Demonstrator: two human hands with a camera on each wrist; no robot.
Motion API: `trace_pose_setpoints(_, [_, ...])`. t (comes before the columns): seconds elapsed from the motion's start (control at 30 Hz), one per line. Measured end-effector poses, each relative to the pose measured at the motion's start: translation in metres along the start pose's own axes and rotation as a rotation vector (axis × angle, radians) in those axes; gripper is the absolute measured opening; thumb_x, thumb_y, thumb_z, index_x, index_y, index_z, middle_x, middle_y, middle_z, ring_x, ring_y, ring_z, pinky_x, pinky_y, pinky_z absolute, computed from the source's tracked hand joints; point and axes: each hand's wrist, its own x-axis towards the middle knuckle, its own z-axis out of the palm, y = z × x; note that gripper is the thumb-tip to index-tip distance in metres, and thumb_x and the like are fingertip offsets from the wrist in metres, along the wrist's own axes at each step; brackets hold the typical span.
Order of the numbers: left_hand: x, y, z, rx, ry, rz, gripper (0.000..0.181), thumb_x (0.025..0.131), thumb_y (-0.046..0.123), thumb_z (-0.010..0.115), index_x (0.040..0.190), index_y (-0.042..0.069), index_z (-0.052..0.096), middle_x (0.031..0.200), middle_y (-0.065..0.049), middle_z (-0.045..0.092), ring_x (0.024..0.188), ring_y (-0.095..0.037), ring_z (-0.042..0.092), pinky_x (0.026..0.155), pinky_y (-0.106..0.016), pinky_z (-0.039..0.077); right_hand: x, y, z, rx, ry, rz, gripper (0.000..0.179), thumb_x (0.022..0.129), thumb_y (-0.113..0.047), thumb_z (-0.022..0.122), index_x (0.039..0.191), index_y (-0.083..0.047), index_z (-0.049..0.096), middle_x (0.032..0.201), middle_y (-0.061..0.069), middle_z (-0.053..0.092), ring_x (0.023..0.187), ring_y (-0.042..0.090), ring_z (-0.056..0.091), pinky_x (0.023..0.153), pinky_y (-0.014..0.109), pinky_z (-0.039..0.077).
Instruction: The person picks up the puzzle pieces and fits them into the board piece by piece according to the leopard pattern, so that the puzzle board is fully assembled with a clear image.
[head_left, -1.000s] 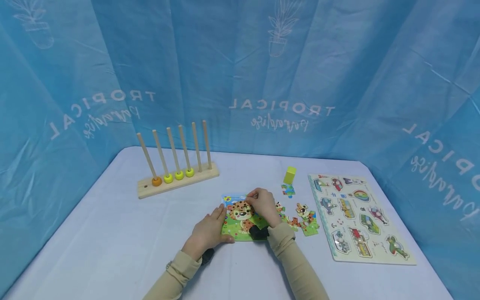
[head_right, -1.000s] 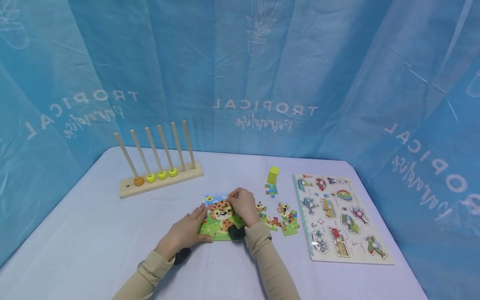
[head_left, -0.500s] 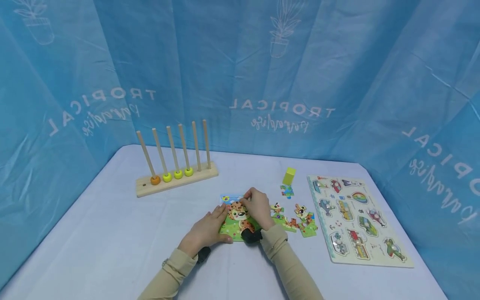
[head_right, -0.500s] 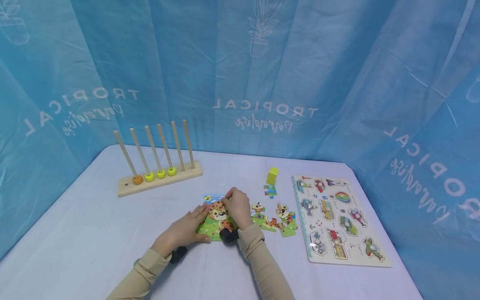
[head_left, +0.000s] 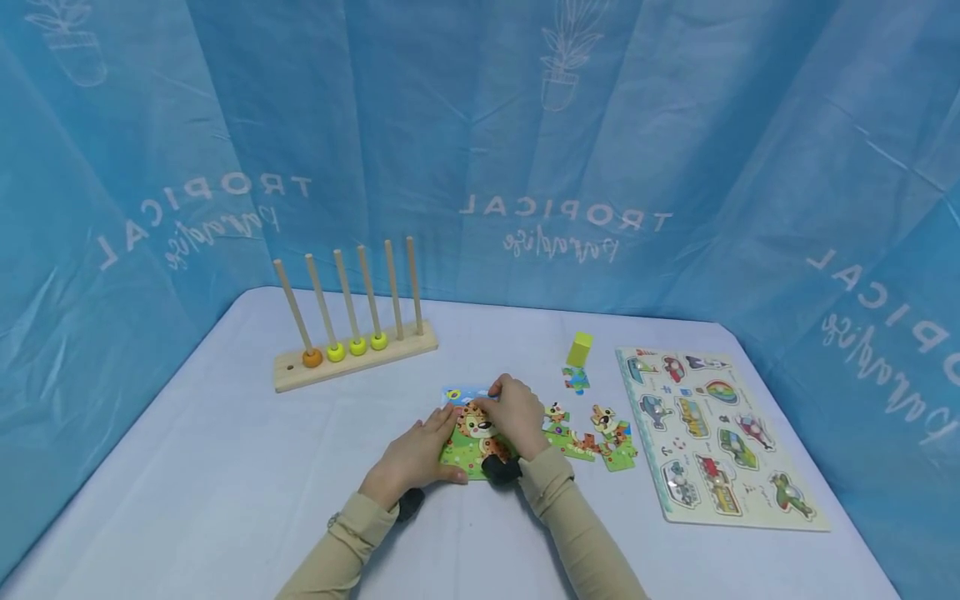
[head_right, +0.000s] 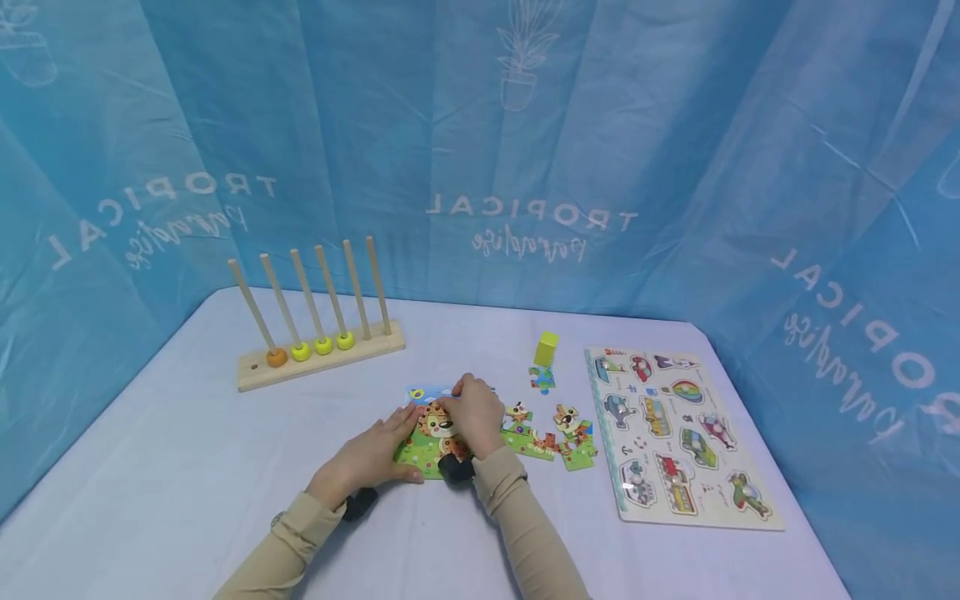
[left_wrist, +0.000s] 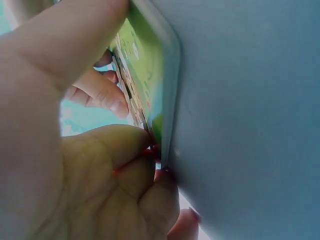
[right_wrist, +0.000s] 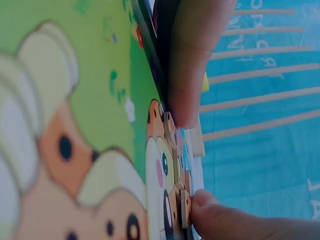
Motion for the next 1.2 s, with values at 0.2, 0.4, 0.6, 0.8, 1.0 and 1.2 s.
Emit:
trace_pose_setpoints(0.2, [0.0,0.001,0.0,-0.015,-0.013,-0.015,0.099,0.077,0.044,0.077,0.152,0.001,0.028,0.161,-0.014,0.022,0.147,-0.035,0.025,0.12,-0.051,0.027,0.0,-0.002,0.003,0.051,0.025,-0.06,0.025,0.083,-0.03,0.077,0.085,-0.01,0.062,0.078,0.005,0.063,0.062,0.015,0.052,0.052,0.026,0.043])
trace_pose_setpoints(0.4, [-0.001,0.001,0.0,-0.019,-0.016,-0.019,0.098,0.078,0.043,0.077,0.152,0.001,0.027,0.161,-0.015,0.021,0.148,-0.034,0.024,0.121,-0.05,0.026,0.002,0.007,0.002,0.18,-0.032,-0.138,0.016,0.089,-0.024,0.071,0.089,-0.008,0.065,0.079,0.006,0.063,0.064,0.013,0.053,0.054,0.024,0.044])
trace_pose_setpoints(0.6, [-0.001,0.001,0.001,-0.03,-0.018,-0.016,0.099,0.078,0.044,0.077,0.152,0.001,0.027,0.162,-0.015,0.02,0.148,-0.034,0.023,0.121,-0.05,0.025,0.01,0.034,-0.025,0.422,-0.062,-0.05,0.017,0.097,-0.019,0.059,0.103,-0.006,0.067,0.096,0.013,0.067,0.078,0.02,0.06,0.062,0.029,0.049])
trace_pose_setpoints(0.8, [-0.002,-0.001,0.0,-0.028,-0.013,-0.016,0.1,0.078,0.044,0.077,0.152,0.002,0.026,0.161,-0.015,0.02,0.149,-0.033,0.022,0.122,-0.05,0.024,0.02,0.075,-0.048,0.27,0.263,0.174,0.03,0.093,-0.024,0.065,0.111,-0.001,0.065,0.106,0.021,0.063,0.091,0.033,0.06,0.073,0.042,0.05])
trace_pose_setpoints(1.0, [-0.001,-0.003,0.0,-0.046,-0.013,-0.014,0.1,0.077,0.043,0.077,0.152,0.002,0.026,0.161,-0.015,0.02,0.149,-0.034,0.022,0.122,-0.05,0.024,0.024,0.096,-0.055,0.12,0.217,0.277,0.062,0.087,-0.026,0.072,0.136,0.003,0.048,0.131,0.03,0.048,0.117,0.046,0.05,0.095,0.056,0.046])
trace_pose_setpoints(1.2, [0.001,-0.004,0.0,-0.043,-0.006,-0.008,0.1,0.077,0.044,0.077,0.152,0.002,0.026,0.161,-0.015,0.02,0.149,-0.034,0.022,0.122,-0.05,0.023,0.02,0.096,-0.07,0.061,0.106,0.314,0.059,0.086,-0.018,0.071,0.137,0.004,0.049,0.129,0.033,0.052,0.114,0.045,0.054,0.093,0.055,0.049])
